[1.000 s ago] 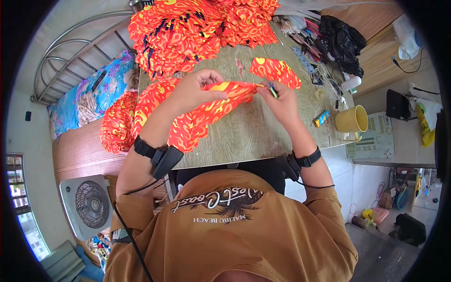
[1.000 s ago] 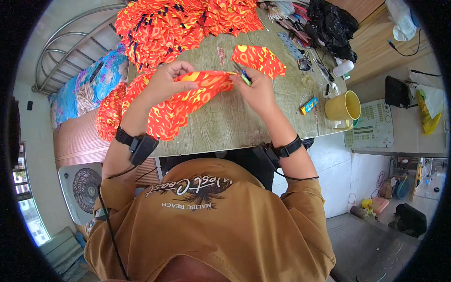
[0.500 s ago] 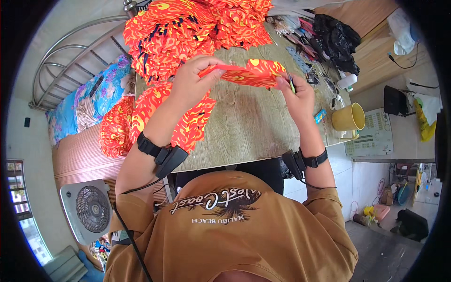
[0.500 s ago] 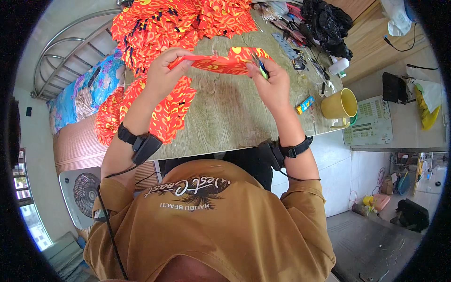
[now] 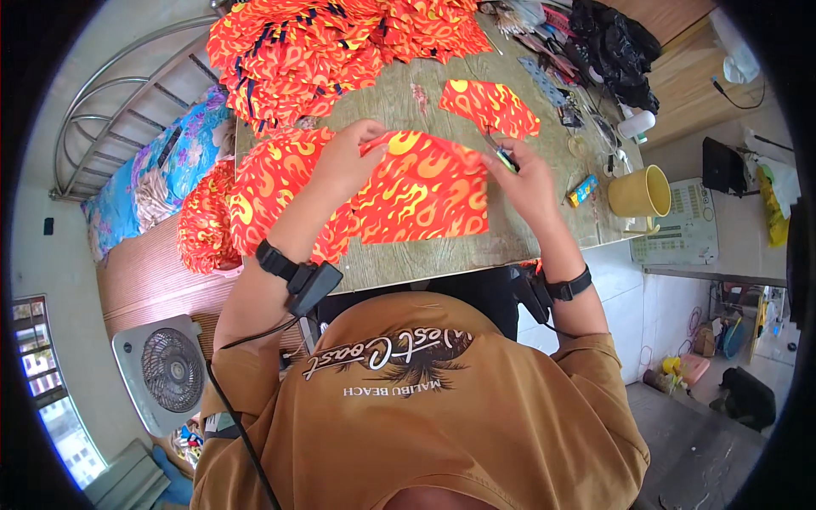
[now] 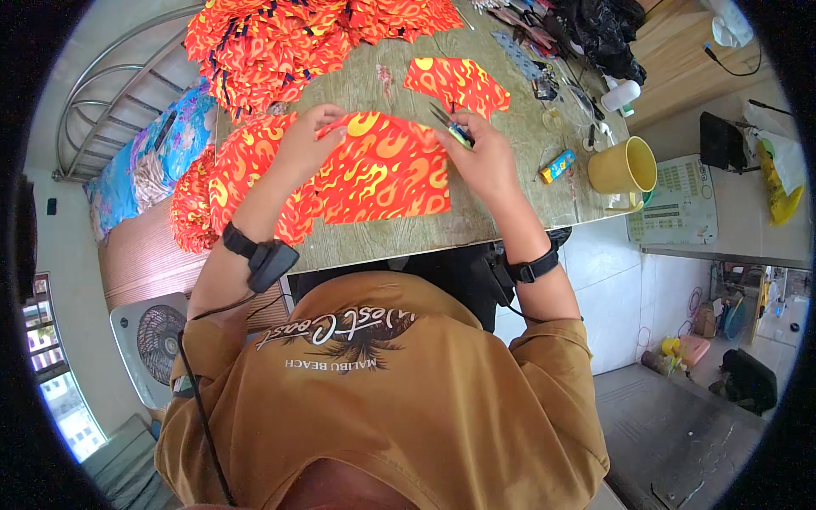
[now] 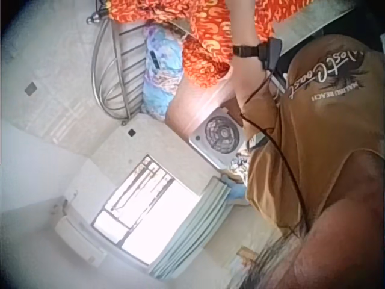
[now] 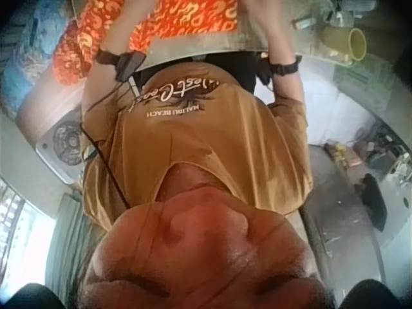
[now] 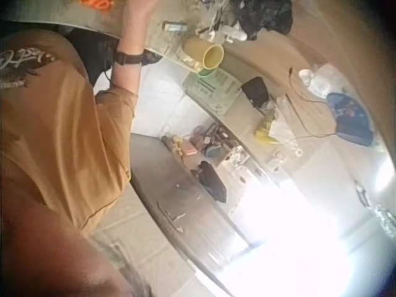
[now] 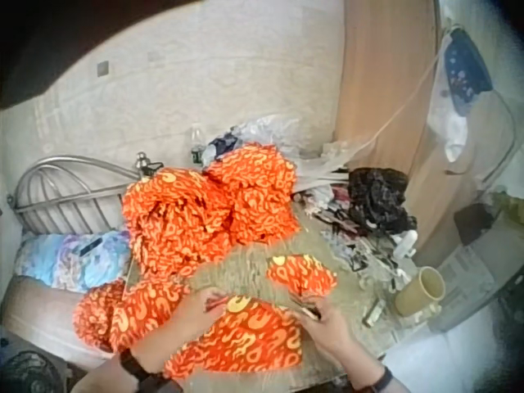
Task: Sorting and inspecting flame-patterned fabric pieces on a workspace.
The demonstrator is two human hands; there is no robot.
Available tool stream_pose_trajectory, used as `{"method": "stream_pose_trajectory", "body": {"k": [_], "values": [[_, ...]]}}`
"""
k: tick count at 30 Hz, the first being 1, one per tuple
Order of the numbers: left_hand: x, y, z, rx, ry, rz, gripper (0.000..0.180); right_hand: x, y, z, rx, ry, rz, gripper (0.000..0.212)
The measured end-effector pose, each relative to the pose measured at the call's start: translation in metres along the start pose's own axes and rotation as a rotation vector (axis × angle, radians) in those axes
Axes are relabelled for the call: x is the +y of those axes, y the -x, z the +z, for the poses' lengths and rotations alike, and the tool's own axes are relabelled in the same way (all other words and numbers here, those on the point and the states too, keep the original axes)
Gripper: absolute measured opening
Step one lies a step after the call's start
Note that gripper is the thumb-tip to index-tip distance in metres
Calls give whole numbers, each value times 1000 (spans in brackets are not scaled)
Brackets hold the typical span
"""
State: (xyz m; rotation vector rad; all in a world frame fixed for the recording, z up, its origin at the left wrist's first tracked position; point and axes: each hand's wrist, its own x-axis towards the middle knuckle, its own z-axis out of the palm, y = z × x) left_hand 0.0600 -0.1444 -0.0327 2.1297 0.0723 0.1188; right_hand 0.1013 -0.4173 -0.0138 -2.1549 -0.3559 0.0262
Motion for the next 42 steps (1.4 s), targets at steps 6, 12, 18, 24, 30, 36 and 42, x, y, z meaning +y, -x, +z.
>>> {"method": "stream_pose_trajectory", "body": {"k": [6,12,18,24,30,36,42], "values": [[3,18,15,16,-297,392,28,10,21,9,-110,58,-57,34],[13,27,43,-169,-328,411,17,13,31,16,-206,189,-103,38],[0,19,48,-129,-196,372,11,7,31,14,-257,270,-109,39],[-3,19,49,15,-16,280,13,8,31,17,-269,291,-118,37],[-4,19,50,30,-32,296,13,0,31,31,-259,246,-269,35],[-1,21,50,26,-35,296,13,1,28,41,-274,259,-260,35],[-4,22,51,20,-73,305,13,1,30,43,-260,273,-304,35]]}}
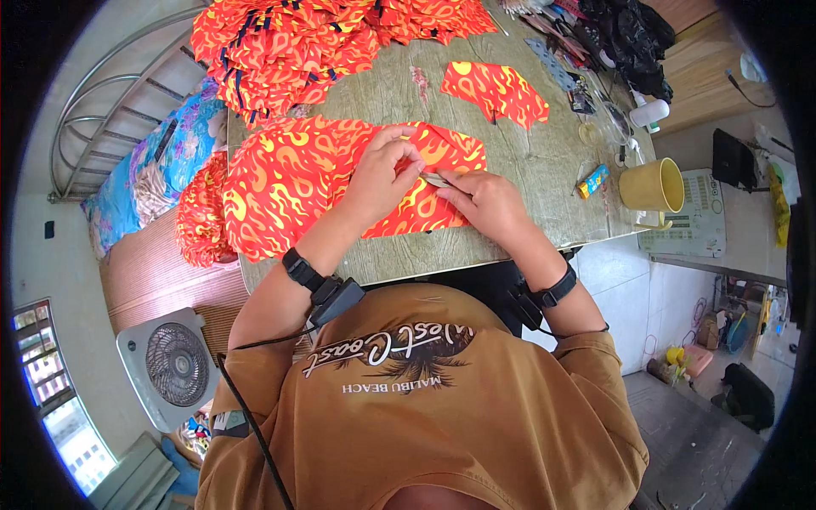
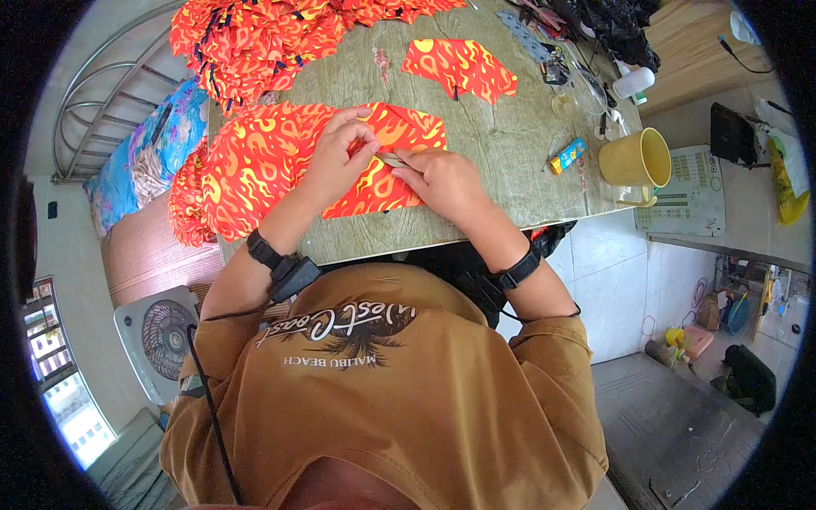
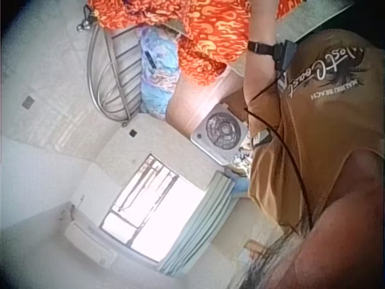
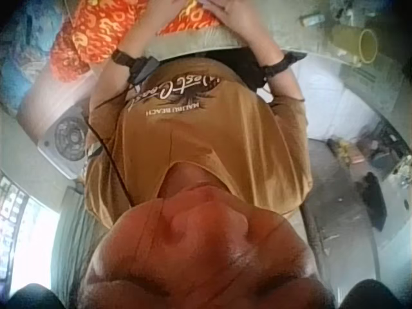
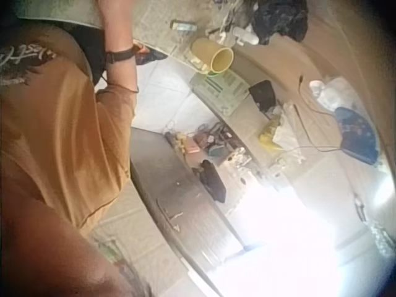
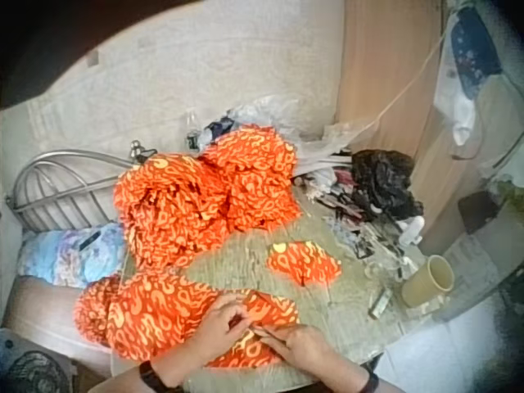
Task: Sorting and inspecting flame-patterned fabric pieces on a workspace.
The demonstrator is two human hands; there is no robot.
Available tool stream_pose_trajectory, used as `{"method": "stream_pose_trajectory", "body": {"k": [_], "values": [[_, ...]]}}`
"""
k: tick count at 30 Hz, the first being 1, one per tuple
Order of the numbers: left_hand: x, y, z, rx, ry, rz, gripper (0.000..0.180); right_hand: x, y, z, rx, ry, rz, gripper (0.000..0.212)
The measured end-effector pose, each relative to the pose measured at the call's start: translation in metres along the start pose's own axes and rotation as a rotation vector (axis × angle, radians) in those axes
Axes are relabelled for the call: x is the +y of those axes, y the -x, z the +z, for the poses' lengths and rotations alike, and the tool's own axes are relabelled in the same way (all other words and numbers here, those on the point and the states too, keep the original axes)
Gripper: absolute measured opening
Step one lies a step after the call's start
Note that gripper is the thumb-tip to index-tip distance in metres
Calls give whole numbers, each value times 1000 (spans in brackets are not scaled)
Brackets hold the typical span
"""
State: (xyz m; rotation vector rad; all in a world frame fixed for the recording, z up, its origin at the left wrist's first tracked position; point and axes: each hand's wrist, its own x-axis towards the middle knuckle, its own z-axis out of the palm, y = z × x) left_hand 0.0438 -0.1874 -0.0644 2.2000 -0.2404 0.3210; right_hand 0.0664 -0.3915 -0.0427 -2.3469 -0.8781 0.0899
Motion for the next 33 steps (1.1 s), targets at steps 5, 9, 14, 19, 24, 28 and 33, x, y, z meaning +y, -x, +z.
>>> {"method": "stream_pose_trajectory", "body": {"k": [5,9,14,19,24,28,33], "values": [[0,0,0,-9,-17,7,12,1,1,2,7,25,3,34],[2,-1,0,-29,28,-39,12,3,1,4,19,4,-3,34],[-6,-5,-3,45,-21,0,11,1,1,-2,1,-23,30,35],[-13,-25,-18,94,213,-205,13,13,7,-21,38,-63,199,37],[-18,-43,-21,65,202,-358,16,24,11,-27,112,-100,241,37],[-9,-47,-4,26,-245,-13,19,25,19,-28,116,-107,253,37],[-8,-55,10,-39,-273,94,20,25,25,-30,99,-139,262,37]]}}
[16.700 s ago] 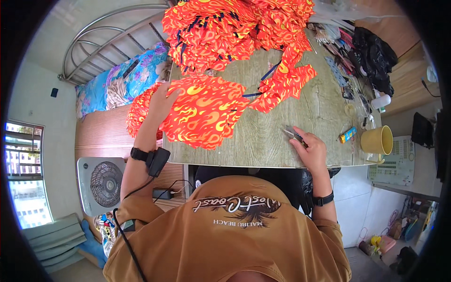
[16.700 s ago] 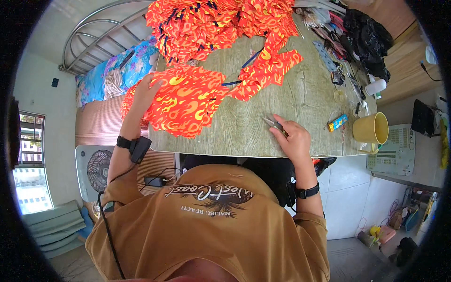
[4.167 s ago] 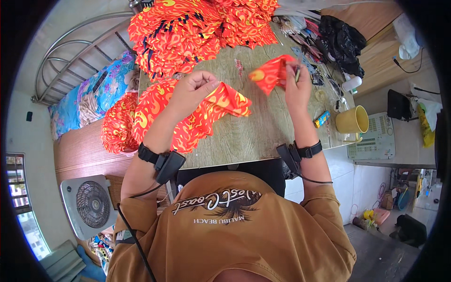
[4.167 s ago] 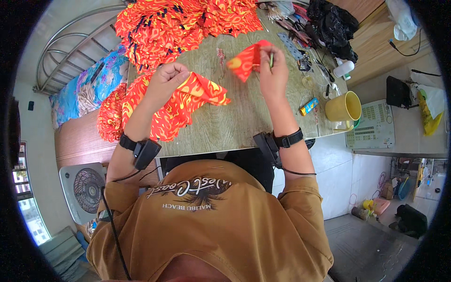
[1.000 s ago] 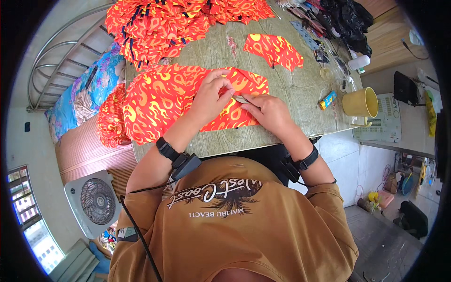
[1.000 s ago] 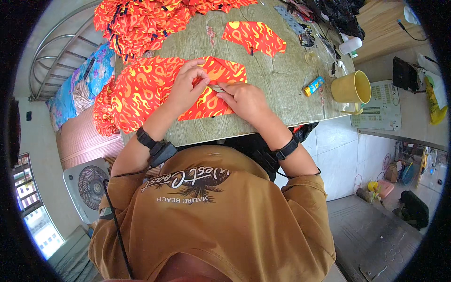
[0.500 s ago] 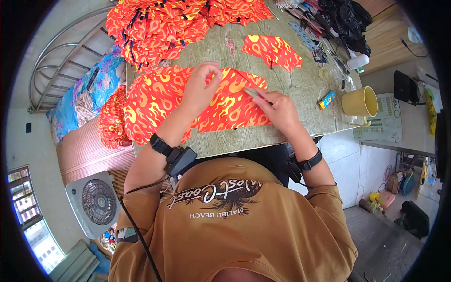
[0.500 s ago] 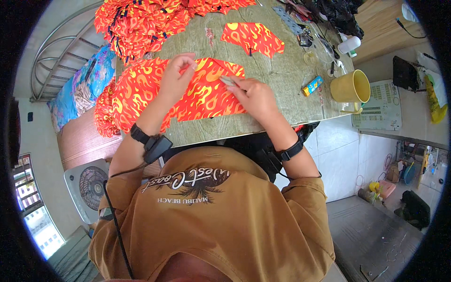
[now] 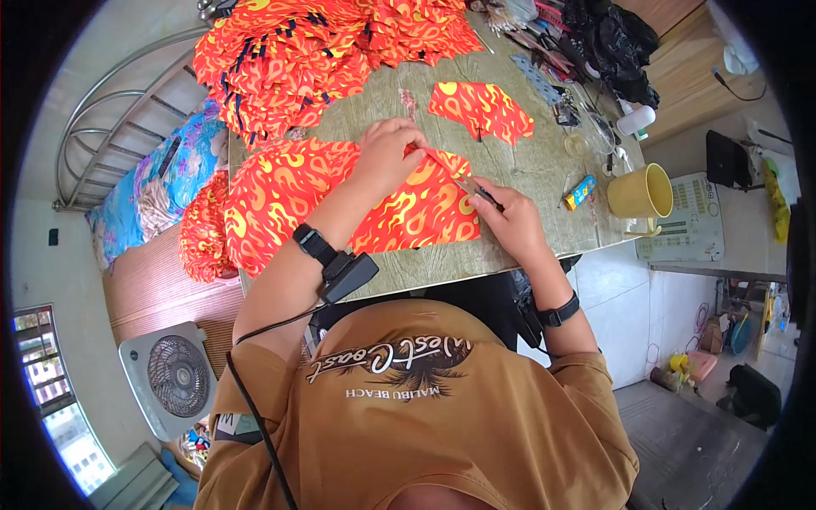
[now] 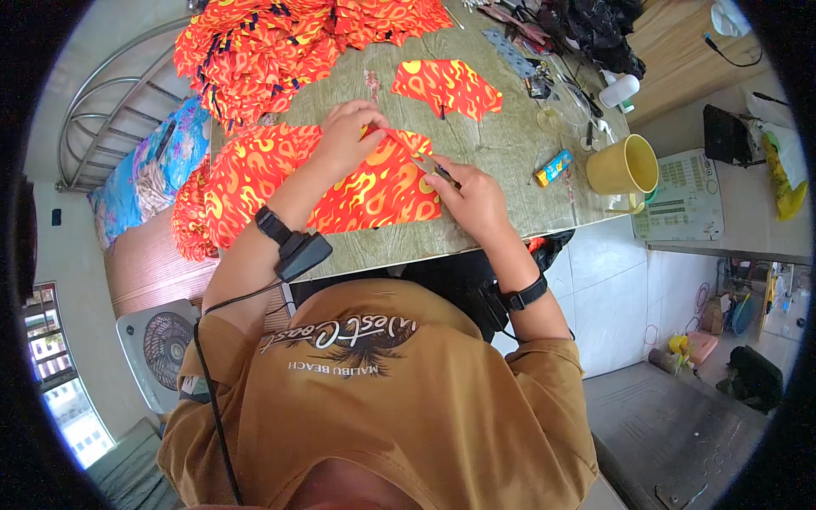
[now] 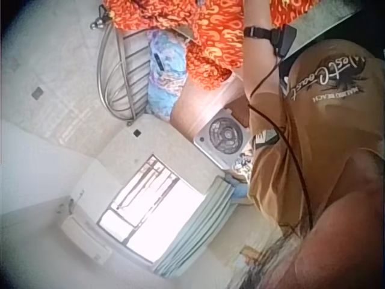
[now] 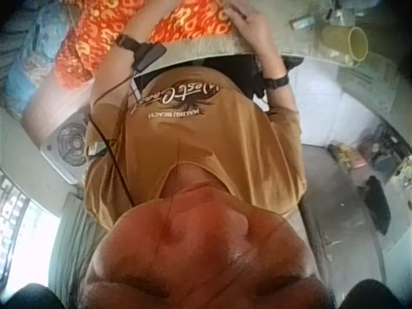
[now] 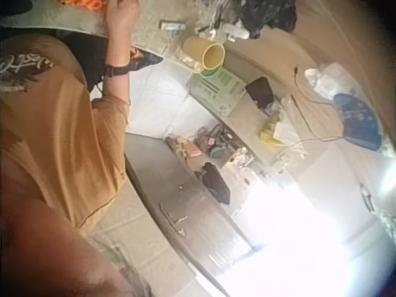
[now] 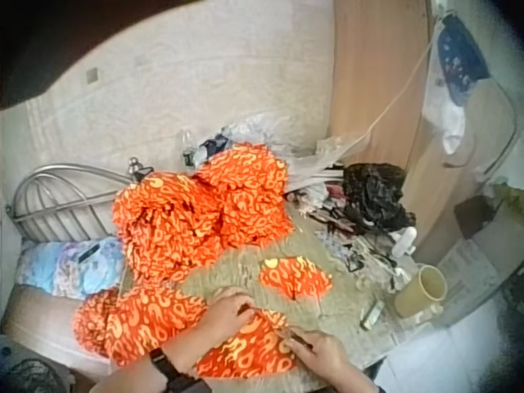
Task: Sorting and inspecting flame-patterned fabric pieces on a workspace.
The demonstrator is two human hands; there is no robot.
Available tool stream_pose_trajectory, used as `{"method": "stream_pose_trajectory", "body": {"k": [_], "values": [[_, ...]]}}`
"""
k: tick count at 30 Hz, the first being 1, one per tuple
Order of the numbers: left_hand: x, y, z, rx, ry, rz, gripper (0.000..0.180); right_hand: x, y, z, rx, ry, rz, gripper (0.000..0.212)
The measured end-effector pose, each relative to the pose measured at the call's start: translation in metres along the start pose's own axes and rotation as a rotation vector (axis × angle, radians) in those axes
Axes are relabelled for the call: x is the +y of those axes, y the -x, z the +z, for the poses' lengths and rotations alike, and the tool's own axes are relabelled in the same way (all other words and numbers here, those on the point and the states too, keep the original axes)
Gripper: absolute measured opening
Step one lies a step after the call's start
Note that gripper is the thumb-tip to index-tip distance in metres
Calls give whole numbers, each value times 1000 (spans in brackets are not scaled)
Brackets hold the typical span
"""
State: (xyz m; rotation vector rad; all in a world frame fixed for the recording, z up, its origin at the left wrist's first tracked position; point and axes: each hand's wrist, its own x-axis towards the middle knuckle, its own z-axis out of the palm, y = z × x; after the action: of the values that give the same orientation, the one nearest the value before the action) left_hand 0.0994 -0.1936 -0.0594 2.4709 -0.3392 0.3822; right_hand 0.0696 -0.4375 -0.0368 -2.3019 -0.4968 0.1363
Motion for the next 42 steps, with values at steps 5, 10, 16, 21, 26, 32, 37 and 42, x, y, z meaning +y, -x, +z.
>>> {"method": "stream_pose_trajectory", "body": {"k": [5,10,16,21,26,32,37,42], "values": [[-3,2,-8,-5,258,-218,18,3,2,2,17,-54,-20,38],[-10,15,-47,13,440,-452,22,6,1,2,15,-76,-26,37],[-20,37,-69,25,342,-453,22,10,1,6,28,-34,-32,36],[-11,46,-104,-126,672,-578,19,12,1,6,41,-40,-72,36],[-36,69,-158,131,922,-670,28,14,1,5,20,-58,-56,36],[-123,135,-168,137,47,-693,28,10,1,6,25,-65,-69,35],[-127,139,-156,301,118,-723,25,11,2,6,8,-41,-66,35],[-97,129,-167,268,-177,-585,23,10,3,5,3,-6,-47,36]]}}
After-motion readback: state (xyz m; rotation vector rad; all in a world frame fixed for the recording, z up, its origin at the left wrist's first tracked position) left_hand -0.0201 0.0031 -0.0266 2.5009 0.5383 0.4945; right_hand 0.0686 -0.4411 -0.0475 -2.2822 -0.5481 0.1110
